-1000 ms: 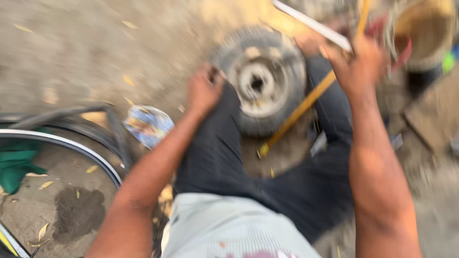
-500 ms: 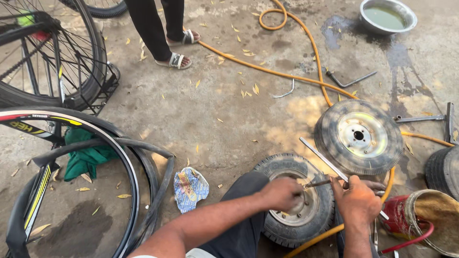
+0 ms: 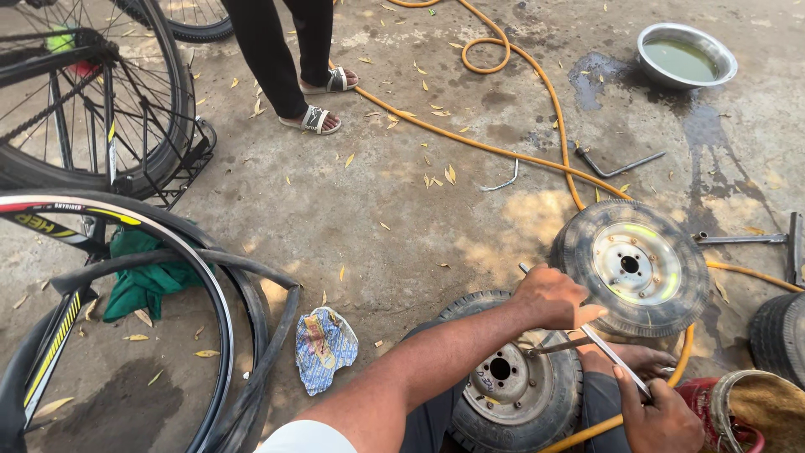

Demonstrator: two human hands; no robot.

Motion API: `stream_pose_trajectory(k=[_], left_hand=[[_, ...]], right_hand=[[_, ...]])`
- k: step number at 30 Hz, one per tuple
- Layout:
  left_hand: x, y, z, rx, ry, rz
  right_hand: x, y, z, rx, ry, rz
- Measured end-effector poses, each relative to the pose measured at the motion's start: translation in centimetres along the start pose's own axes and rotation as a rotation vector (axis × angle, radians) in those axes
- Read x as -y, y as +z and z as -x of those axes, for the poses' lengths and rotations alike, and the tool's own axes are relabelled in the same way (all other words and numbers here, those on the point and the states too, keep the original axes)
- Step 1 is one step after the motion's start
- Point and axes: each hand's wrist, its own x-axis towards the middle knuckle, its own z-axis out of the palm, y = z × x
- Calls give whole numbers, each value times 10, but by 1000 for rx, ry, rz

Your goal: The person is repairing a small tire by using a metal bar to pry the tire bead away from the rim. They repeatedly insert the bar between the tire and rim, lever it to create separation, and rotate the tire to work around the circumference.

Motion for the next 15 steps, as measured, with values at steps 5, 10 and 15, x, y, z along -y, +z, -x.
stream_pose_trajectory(k=[5, 10, 15], left_hand=[[-2, 9, -13, -83, -91, 149], [16, 15, -5, -228, 101, 123], [23, 44, -25, -333, 115, 178]], right_hand=[[-11, 20, 15, -123, 53, 225], [-23, 21, -1, 113, 139, 56], [-10, 17, 24, 84, 172, 70]])
